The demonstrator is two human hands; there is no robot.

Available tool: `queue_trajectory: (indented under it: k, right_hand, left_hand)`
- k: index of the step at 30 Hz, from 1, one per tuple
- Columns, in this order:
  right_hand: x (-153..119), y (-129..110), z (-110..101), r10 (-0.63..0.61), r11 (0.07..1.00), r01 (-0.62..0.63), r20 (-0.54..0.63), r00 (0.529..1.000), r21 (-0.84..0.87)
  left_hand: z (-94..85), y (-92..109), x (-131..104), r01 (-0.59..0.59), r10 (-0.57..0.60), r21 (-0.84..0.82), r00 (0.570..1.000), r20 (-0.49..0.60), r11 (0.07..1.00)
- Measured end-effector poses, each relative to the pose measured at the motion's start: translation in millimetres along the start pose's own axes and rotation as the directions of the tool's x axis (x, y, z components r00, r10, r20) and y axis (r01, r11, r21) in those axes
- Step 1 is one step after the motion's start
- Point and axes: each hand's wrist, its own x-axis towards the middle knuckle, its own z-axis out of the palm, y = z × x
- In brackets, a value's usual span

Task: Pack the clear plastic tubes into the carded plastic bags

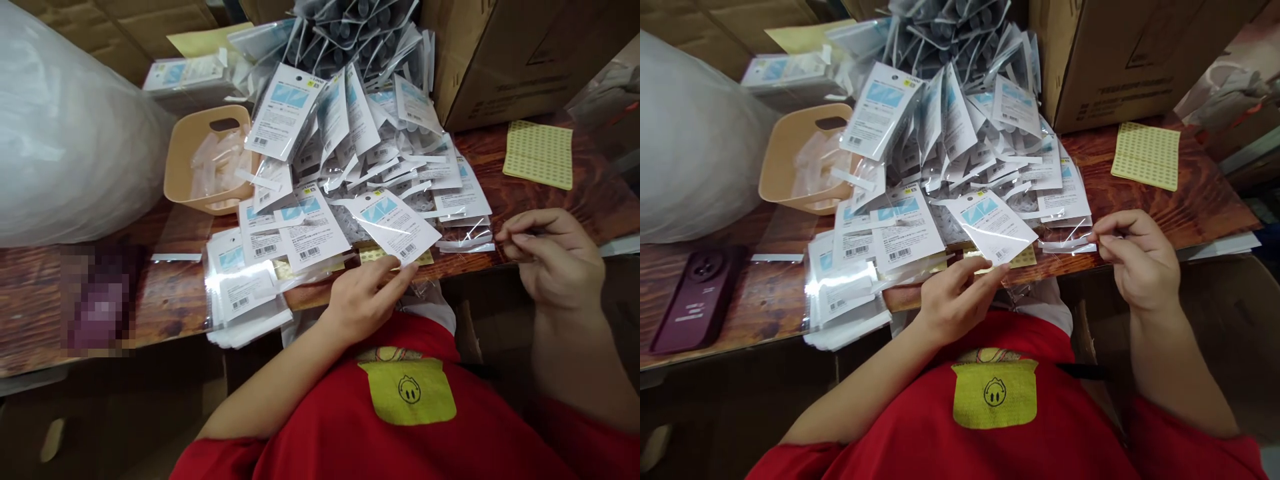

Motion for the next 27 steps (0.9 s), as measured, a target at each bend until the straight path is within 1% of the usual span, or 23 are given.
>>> queue_trajectory:
  k: [1,2,3,4,5,6,7,8,12,15,17,18,20,22,23,24,25,26,27]
  right_hand:
    - [-0.4,1.6,2.6,-0.077,0.987,0.079,0.019,0.997,-0.14]
    - [-0.7,3.1,5.7,-0.171,0.942,0.185,0.075,0.982,-0.28]
    - [-1.0,4.5,9.3,-0.267,0.871,0.31,0.163,0.95,-0.38]
    - [-1.3,5.7,13.4,-0.346,0.795,0.428,0.26,0.902,-0.429]
    - [-1.9,6.7,18.1,-0.402,0.737,0.52,0.337,0.851,-0.433]
    - [-2.8,7.5,23.3,-0.443,0.707,0.579,0.383,0.81,-0.406]
    - [-4.4,8.1,29.0,-0.475,0.699,0.611,0.398,0.785,-0.37]
    - [-6.6,8.5,35.0,-0.5,0.707,0.624,0.388,0.774,-0.333]
    - [-21.1,8.7,56.3,-0.57,0.722,0.646,0.315,0.758,-0.248]
    - [-32.5,7.7,63.6,-0.593,0.707,0.658,0.29,0.751,-0.258]
    - [-37.9,6.2,63.5,-0.614,0.659,0.687,0.307,0.727,-0.307]
    - [-39.9,5.1,62.3,-0.639,0.604,0.718,0.328,0.696,-0.346]
    - [-42.7,2.8,58.8,-0.688,0.447,0.789,0.402,0.604,-0.421]
    - [-45.2,0.7,54.9,-0.718,0.289,0.848,0.485,0.499,-0.445]
    - [-46.6,-0.2,53.1,-0.721,0.245,0.867,0.517,0.462,-0.434]
    - [-48.2,-1.0,51.6,-0.716,0.236,0.878,0.536,0.447,-0.416]
    - [-49.9,-1.7,50.5,-0.704,0.26,0.88,0.546,0.454,-0.397]
    - [-51.7,-2.3,49.9,-0.685,0.313,0.874,0.548,0.479,-0.372]
    - [-53.3,-2.9,49.7,-0.65,0.397,0.852,0.55,0.524,-0.342]
  left_hand:
    - [2.0,-1.5,1.4,-0.022,0.021,-0.009,1.0,-0.015,1.0]
    - [2.8,-2.3,2.2,-0.025,0.024,-0.036,0.999,-0.029,0.999]
    - [2.6,-2.5,2.4,-0.012,0.009,-0.079,0.999,-0.044,0.997]
    - [1.2,-2.2,1.9,0.012,-0.02,-0.131,0.998,-0.061,0.991]
    - [-1.1,-1.6,0.9,0.043,-0.059,-0.188,0.995,-0.077,0.981]
    - [-4.0,-0.8,-0.5,0.079,-0.104,-0.242,0.99,-0.091,0.967]
    - [-7.4,-0.1,-2.1,0.113,-0.147,-0.286,0.984,-0.1,0.951]
    - [-11.0,0.4,-3.8,0.141,-0.183,-0.321,0.977,-0.105,0.937]
    - [-22.7,1.6,-10.7,0.223,-0.284,-0.407,0.954,-0.096,0.886]
    - [-27.0,2.8,-14.8,0.275,-0.336,-0.432,0.939,-0.069,0.859]
    - [-29.0,4.2,-16.3,0.33,-0.388,-0.438,0.921,-0.046,0.836]
    - [-30.3,4.9,-16.6,0.369,-0.426,-0.451,0.904,-0.027,0.813]
    - [-34.0,6.3,-16.0,0.472,-0.52,-0.507,0.852,0.052,0.721]
    - [-39.3,7.3,-14.7,0.594,-0.609,-0.576,0.768,0.199,0.561]
    - [-42.1,7.6,-14.0,0.651,-0.637,-0.595,0.718,0.281,0.471]
    - [-44.8,7.9,-13.6,0.698,-0.652,-0.601,0.67,0.355,0.39]
    - [-47.1,8.1,-13.3,0.735,-0.661,-0.596,0.627,0.413,0.324]
    - [-48.7,8.4,-13.4,0.757,-0.665,-0.59,0.597,0.449,0.281]
    - [-49.5,8.7,-13.7,0.769,-0.668,-0.585,0.58,0.466,0.26]
